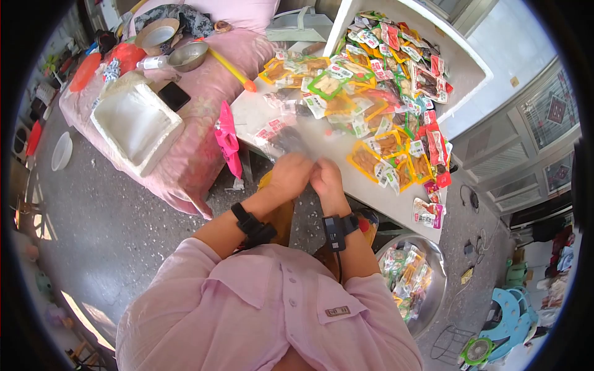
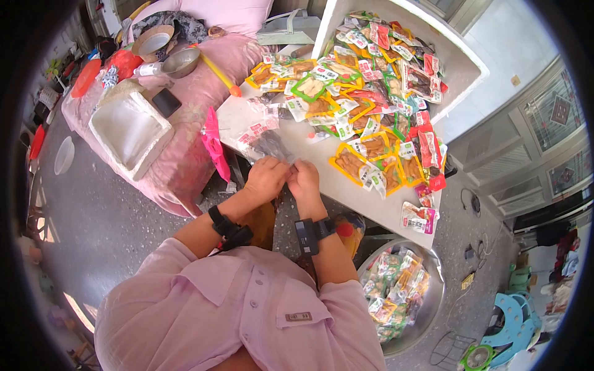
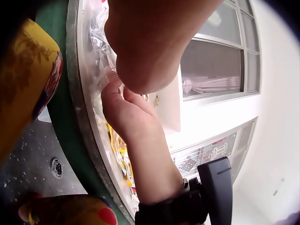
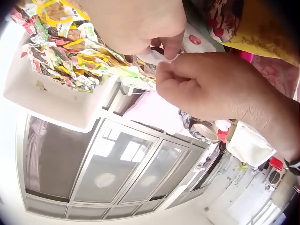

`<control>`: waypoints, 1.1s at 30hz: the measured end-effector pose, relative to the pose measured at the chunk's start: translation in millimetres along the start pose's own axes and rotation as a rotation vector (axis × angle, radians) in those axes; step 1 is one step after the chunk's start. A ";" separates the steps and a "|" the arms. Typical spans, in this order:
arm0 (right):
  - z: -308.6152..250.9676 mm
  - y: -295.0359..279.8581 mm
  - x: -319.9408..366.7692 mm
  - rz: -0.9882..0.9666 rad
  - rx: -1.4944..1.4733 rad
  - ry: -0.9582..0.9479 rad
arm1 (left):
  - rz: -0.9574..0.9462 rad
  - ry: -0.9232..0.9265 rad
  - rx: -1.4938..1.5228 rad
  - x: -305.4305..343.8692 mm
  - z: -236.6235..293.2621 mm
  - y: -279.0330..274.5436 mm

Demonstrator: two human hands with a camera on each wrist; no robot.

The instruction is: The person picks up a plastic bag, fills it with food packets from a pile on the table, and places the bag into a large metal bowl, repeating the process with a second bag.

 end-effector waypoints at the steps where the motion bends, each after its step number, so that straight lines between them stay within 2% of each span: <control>1: 0.7 4.6 1.8 -0.001 0.025 -0.015 | 0.006 -0.005 -0.011 0.1 -1.5 0.1; 3: -3.0 13.2 5.8 0.004 0.074 -0.058 | 0.067 0.003 -0.004 2.3 -7.7 2.1; 5: 5.1 -5.0 -16.0 -0.070 0.068 -0.079 | 0.124 0.052 0.025 0.3 -5.8 7.2; 6: -0.5 1.4 -8.9 0.020 0.064 -0.114 | 0.126 0.053 0.053 -2.7 -5.8 10.0; 7: -0.1 -0.2 -12.1 0.016 0.038 -0.084 | 0.127 0.048 0.073 -4.7 -7.0 11.4; 9: -3.8 3.6 -12.5 -0.115 0.065 -0.019 | 0.103 -0.001 0.191 -7.3 -12.7 18.8; 10: -5.1 2.2 -13.8 -0.149 0.143 0.017 | 0.093 -0.032 0.249 -8.8 -13.9 23.6; 12: -5.8 -2.1 -14.7 -0.212 0.297 0.100 | 0.116 0.017 0.173 -10.9 -7.5 26.2; 15: -9.1 -3.7 -20.0 -0.214 0.480 0.135 | 0.135 0.045 0.119 -11.0 -6.7 29.8; 18: -34.3 5.0 2.9 -0.107 0.649 0.247 | 0.109 0.060 0.127 -11.3 -10.7 34.4; 21: -77.7 -10.0 6.5 -0.144 0.761 0.187 | 0.083 0.051 0.129 -8.1 -14.8 40.5; 23: -118.9 -22.4 -1.4 -0.106 0.772 0.094 | 0.094 0.060 0.106 -7.0 -13.2 41.4; 25: -155.6 -46.3 -22.3 -0.079 0.645 -0.039 | 0.100 0.073 0.085 -7.8 -11.4 41.6; 26: -177.2 -53.5 -34.0 -0.109 0.747 -0.203 | 0.104 0.069 0.087 -8.1 -11.2 42.4; 28: -211.4 -53.6 -47.2 -0.122 0.778 -0.409 | 0.110 0.061 0.089 -8.3 -11.6 43.6; 29: -224.0 -54.4 -54.3 -0.105 0.710 -0.448 | 0.100 0.057 0.091 -8.7 -12.0 44.5; 31: -253.4 -65.0 -89.9 -0.131 0.816 -0.682 | 0.083 0.047 0.093 -9.8 -12.7 45.9; 33: -271.4 -102.2 -152.8 -0.184 1.089 -1.003 | 0.074 0.042 0.102 -11.1 -11.8 44.6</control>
Point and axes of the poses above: each hand's wrist, its own x-axis away from the middle knuckle, its own y-axis out of the palm, z = x × y, the point moved 5 cm from there along -x, towards the middle knuckle, and after that the axes turned 3 degrees about -y, right-handed, at the moved point
